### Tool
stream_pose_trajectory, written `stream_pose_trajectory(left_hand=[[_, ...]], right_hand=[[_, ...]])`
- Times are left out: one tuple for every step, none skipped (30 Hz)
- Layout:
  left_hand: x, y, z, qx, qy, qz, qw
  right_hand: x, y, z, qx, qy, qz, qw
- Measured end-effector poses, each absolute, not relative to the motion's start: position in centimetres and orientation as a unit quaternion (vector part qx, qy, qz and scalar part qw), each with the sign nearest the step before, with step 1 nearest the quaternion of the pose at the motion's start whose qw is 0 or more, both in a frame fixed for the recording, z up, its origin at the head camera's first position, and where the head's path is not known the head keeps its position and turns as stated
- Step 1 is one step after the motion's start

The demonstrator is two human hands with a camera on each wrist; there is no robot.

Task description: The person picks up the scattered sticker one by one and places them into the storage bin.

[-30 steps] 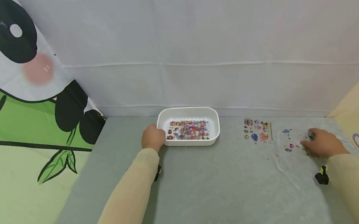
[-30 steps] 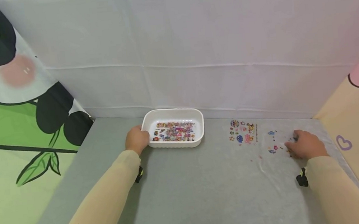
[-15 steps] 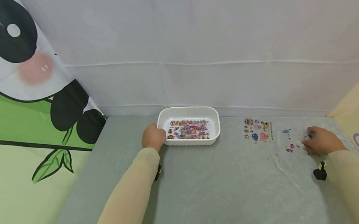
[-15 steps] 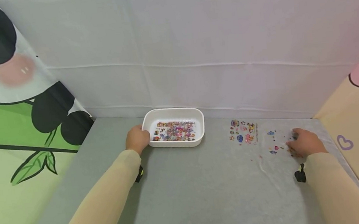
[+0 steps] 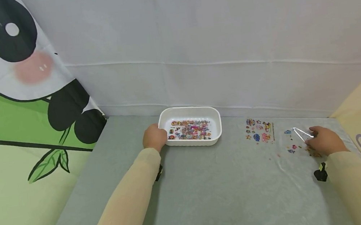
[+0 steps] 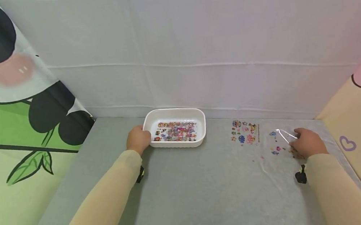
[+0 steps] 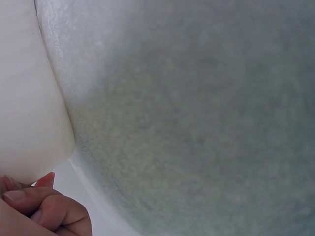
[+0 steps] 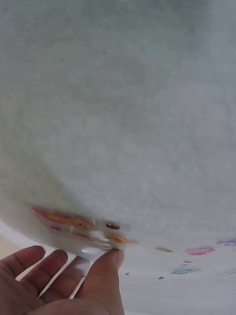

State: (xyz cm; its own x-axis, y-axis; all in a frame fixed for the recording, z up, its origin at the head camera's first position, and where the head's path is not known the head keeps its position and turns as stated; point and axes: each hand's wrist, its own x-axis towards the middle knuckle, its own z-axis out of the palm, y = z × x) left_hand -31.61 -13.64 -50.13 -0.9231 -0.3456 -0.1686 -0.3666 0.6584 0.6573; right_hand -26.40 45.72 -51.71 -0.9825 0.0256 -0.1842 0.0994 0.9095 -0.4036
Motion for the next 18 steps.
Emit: stream_pose_trajectory(left_hand=[[-31.6,-13.6,-50.1,-0.196,0.91,0.364,0.015],[-31.6,-13.7,-50.1,-0.196,0.91,0.365,0.015],[-31.6,-13.7,-50.0,-0.196,0.91,0.365,0.016],[-31.5,-13.7,-50.0,-0.196,0.91,0.366,0.017],[-31.5,-13.7,-50.0,-0.196,0.91,0.366,0.017],[-31.5,-13.6,-49.9,-0.196,0.91,0.365,0.018],[-31.4,-13.6,-49.9,-0.195,0.91,0.365,0.018],[-31.4,-13.6,-49.9,-0.197,0.91,0.365,0.018],[-31.4,-13.5,-49.9,-0.198,0.909,0.366,0.018],[-31.4,-13.5,-49.9,-0.199,0.909,0.366,0.018],[-31.4,-13.5,-49.9,-0.2,0.909,0.365,0.018],[-31.4,-13.5,-49.9,-0.2,0.909,0.365,0.018],[-31.5,-13.4,-49.9,-0.2,0.909,0.365,0.018],[-31.5,-13.4,-49.9,-0.2,0.909,0.366,0.018],[-31.5,-13.4,-49.9,-0.199,0.909,0.366,0.018],[-31.4,-13.5,-49.8,-0.199,0.909,0.366,0.017],[-31.4,-13.5,-49.8,-0.199,0.909,0.365,0.016],[-31.4,-13.5,-49.8,-0.197,0.91,0.364,0.014]], right_hand=[[-26.5,45.8,-51.8,0.035,0.973,-0.212,0.088],[-26.6,45.9,-51.8,0.04,0.972,-0.215,0.091],[-26.7,46.1,-51.8,0.045,0.971,-0.216,0.093],[-26.7,46.2,-51.9,0.051,0.97,-0.218,0.096],[-26.8,46.3,-52.0,0.056,0.969,-0.221,0.099],[-26.9,46.5,-52.1,0.059,0.967,-0.224,0.102],[-27.0,46.7,-52.1,0.065,0.965,-0.229,0.106],[-27.0,46.8,-52.1,0.069,0.964,-0.234,0.109],[-27.0,46.9,-52.2,0.074,0.962,-0.239,0.112],[-26.9,47.0,-52.2,0.077,0.96,-0.245,0.113],[-26.8,47.1,-52.2,0.078,0.958,-0.251,0.112],[-26.7,47.2,-52.2,0.078,0.957,-0.257,0.11],[-26.6,47.2,-52.2,0.079,0.956,-0.263,0.106],[-26.5,47.1,-52.1,0.079,0.954,-0.269,0.102],[-26.3,47.1,-52.0,0.08,0.953,-0.275,0.098],[-26.2,47.0,-51.9,0.078,0.952,-0.28,0.094],[-26.0,46.8,-51.7,0.076,0.951,-0.285,0.091],[-26.0,46.7,-51.6,0.075,0.95,-0.288,0.089]])
